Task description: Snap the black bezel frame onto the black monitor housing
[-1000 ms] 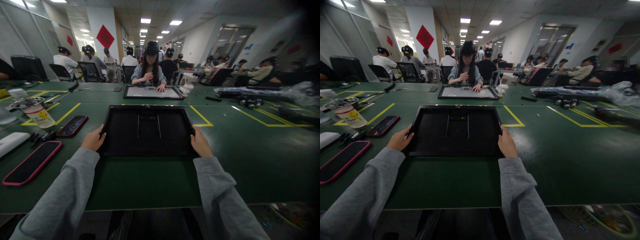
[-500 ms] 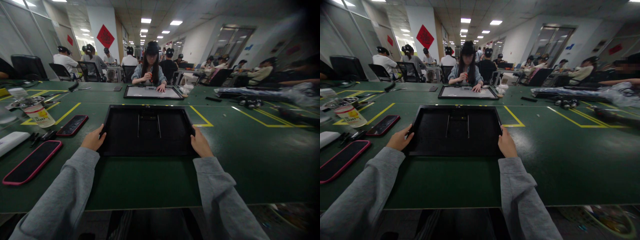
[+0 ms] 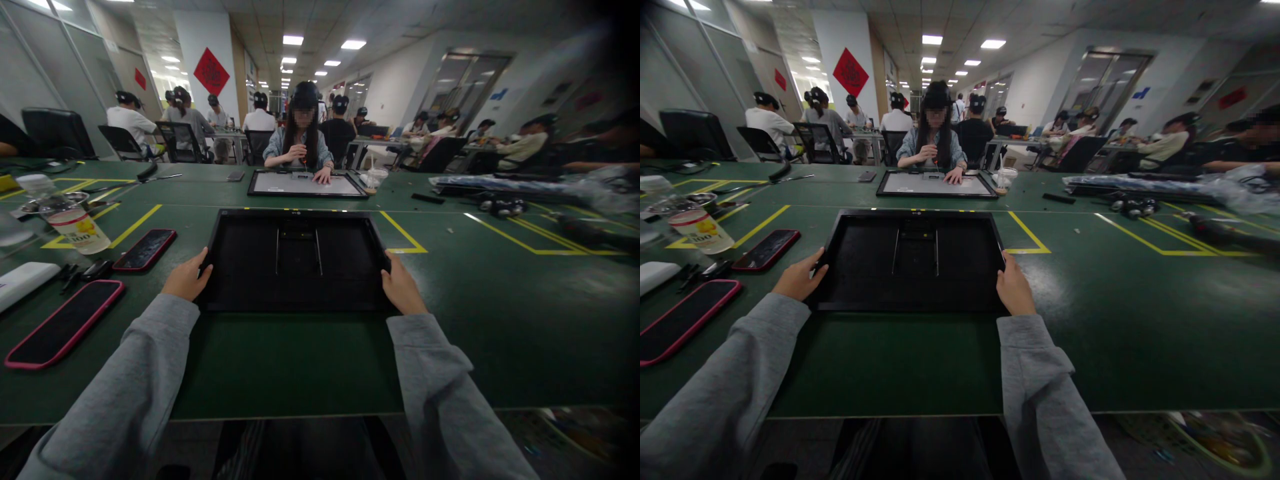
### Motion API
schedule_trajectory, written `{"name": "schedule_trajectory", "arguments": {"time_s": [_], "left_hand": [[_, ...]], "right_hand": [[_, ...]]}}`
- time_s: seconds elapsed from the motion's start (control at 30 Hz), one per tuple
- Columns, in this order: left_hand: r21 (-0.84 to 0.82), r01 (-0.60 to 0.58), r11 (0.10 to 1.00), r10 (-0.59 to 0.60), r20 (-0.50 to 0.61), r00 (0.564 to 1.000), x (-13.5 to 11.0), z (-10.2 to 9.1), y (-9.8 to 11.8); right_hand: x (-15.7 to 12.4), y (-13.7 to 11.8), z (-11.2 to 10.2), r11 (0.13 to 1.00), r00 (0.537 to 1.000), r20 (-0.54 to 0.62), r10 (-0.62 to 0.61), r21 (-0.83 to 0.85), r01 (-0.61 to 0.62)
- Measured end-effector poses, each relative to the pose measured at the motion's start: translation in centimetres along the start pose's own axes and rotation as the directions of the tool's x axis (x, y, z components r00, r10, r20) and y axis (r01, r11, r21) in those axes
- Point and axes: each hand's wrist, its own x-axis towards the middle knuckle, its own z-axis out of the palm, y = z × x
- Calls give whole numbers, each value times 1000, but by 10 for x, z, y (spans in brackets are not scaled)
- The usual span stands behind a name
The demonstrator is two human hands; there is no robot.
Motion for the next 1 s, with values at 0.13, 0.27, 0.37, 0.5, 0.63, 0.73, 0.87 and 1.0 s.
{"name": "schedule_trajectory", "arguments": {"time_s": [0.13, 0.27, 0.37, 0.5, 0.63, 0.73, 0.87, 1.0], "left_hand": [[17, 8, 1000, -8, 1, 1000, 1, 1, 0], [24, 10, 1000, -10, 1, 1000, 1, 1, -1], [15, 4, 1000, -4, -3, 1000, 1, 2, -2], [2, -7, 1000, 7, -5, 1000, 1, 3, -3], [14, -3, 1000, 3, 0, 1000, 1, 2, -2], [17, -5, 1000, 5, 6, 1000, 0, 2, -2], [18, -10, 1000, 10, 6, 1000, 1, 2, -3], [27, -8, 1000, 8, 13, 1000, 1, 3, -3]], "right_hand": [[0, 1, 1, 1000, 1000, -12, 1, -5, -1], [1, 3, 2, 1000, 1000, -15, -8, -9, 8], [1, 3, 2, 1000, 1000, -18, -19, -7, 19], [1, 2, 2, 1000, 1000, -3, -30, -8, 30], [2, 2, 2, 1000, 1000, 8, -21, -5, 21], [2, 2, 1, 1000, 1000, 11, -26, -5, 26], [1, 2, 1, 999, 999, 13, -38, -9, 38], [2, 5, 3, 999, 999, 13, -33, -4, 33]]}}
